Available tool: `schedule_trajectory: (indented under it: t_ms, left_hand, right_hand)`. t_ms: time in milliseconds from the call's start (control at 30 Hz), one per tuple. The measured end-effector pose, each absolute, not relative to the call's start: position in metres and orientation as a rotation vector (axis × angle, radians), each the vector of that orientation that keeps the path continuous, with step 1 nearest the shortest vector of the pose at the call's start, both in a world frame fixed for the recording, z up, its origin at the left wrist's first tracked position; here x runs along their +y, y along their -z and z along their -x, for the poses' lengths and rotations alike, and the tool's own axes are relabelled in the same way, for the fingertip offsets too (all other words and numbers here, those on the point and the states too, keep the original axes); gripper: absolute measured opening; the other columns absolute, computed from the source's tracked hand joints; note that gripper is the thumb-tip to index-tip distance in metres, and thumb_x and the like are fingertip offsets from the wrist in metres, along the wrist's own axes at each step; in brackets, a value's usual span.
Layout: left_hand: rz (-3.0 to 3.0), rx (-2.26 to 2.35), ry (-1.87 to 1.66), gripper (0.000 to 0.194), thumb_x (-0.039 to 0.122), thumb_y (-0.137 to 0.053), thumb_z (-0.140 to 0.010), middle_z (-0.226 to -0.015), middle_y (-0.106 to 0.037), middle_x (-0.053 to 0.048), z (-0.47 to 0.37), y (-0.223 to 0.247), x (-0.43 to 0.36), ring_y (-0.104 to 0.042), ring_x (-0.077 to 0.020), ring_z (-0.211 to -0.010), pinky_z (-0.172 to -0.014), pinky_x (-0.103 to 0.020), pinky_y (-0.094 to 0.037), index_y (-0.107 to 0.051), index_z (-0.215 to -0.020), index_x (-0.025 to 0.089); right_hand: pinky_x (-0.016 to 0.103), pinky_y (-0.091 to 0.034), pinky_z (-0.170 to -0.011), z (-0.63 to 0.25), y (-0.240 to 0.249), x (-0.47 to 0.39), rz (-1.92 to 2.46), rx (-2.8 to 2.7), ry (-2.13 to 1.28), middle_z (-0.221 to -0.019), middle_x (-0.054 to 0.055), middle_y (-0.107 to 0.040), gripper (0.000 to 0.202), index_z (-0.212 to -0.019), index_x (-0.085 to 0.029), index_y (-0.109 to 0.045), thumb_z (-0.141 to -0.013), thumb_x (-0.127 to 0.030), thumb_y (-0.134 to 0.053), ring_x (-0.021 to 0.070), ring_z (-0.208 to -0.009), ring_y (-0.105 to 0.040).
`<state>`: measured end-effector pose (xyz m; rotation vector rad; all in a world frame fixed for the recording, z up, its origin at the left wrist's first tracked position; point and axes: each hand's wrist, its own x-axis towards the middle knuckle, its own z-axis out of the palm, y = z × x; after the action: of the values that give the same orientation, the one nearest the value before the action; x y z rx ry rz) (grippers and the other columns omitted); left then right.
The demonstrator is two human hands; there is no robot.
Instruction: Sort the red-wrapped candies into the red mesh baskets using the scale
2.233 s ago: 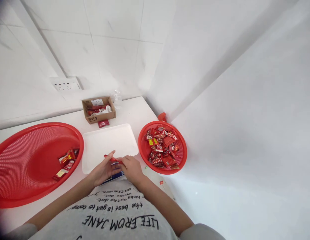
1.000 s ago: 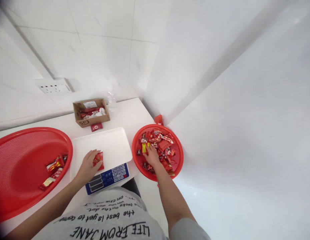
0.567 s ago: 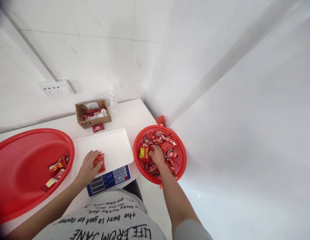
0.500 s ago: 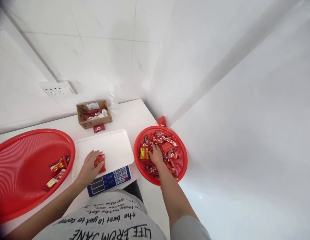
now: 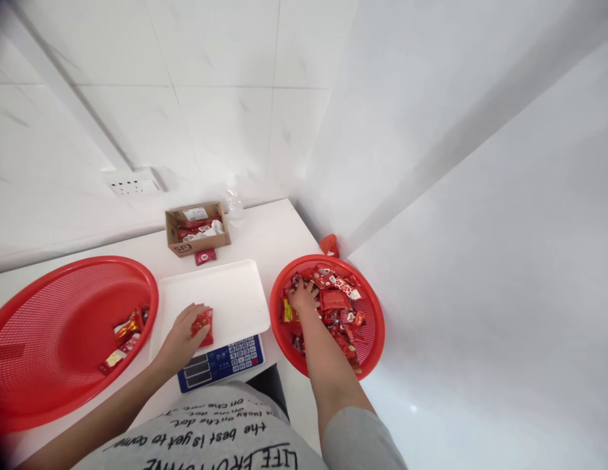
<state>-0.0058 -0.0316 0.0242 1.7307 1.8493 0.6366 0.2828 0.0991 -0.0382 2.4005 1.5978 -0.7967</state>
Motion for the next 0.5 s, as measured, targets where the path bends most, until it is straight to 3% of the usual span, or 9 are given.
schedule_trajectory:
  t_ms: [167,333,500]
  left_hand:
    - [-1.699,1.854,-0.662,0.034,0.028,-0.044,-0.079,-0.123,-0.053,-0.009,0.003,-0.021,-0.033,-0.037,-0.0252,-0.125,-0.103,-0.047,-0.033,-0.056,-0.110,0.019]
    - [-1.699,1.845,-0.692,0.033,0.028,-0.045,-0.079,-0.122,-0.054,-0.008,0.000,-0.019,-0.032,-0.039,-0.0252,-0.124,-0.103,-0.049,-0.033,-0.058,-0.108,0.021]
    - [-1.704,1.827,-0.685,0.032,0.029,-0.044,-0.080,-0.122,-0.055,-0.008,-0.001,-0.022,-0.031,-0.039,-0.0250,-0.124,-0.103,-0.048,-0.032,-0.058,-0.107,0.021]
  right_hand:
    - [0.049,-0.031,-0.088,-0.278,0.036,0.098,-2.330,1.774,0.568,-0.127,0.017,-0.037,0.047,-0.122,-0.021,-0.047,-0.078,-0.039,-0.049,0.0342,-0.116,-0.037]
    - [0.038,-0.038,-0.082,-0.285,0.034,0.097,-2.345,1.904,0.637,-0.119,0.015,-0.042,0.046,-0.119,-0.023,-0.050,-0.074,-0.026,-0.056,0.0286,-0.105,-0.049]
    - [0.031,-0.041,-0.078,-0.296,0.034,0.095,-2.435,2.021,0.770,-0.106,0.009,-0.055,0.031,-0.105,-0.022,-0.059,-0.076,-0.027,-0.052,0.0202,-0.088,-0.057]
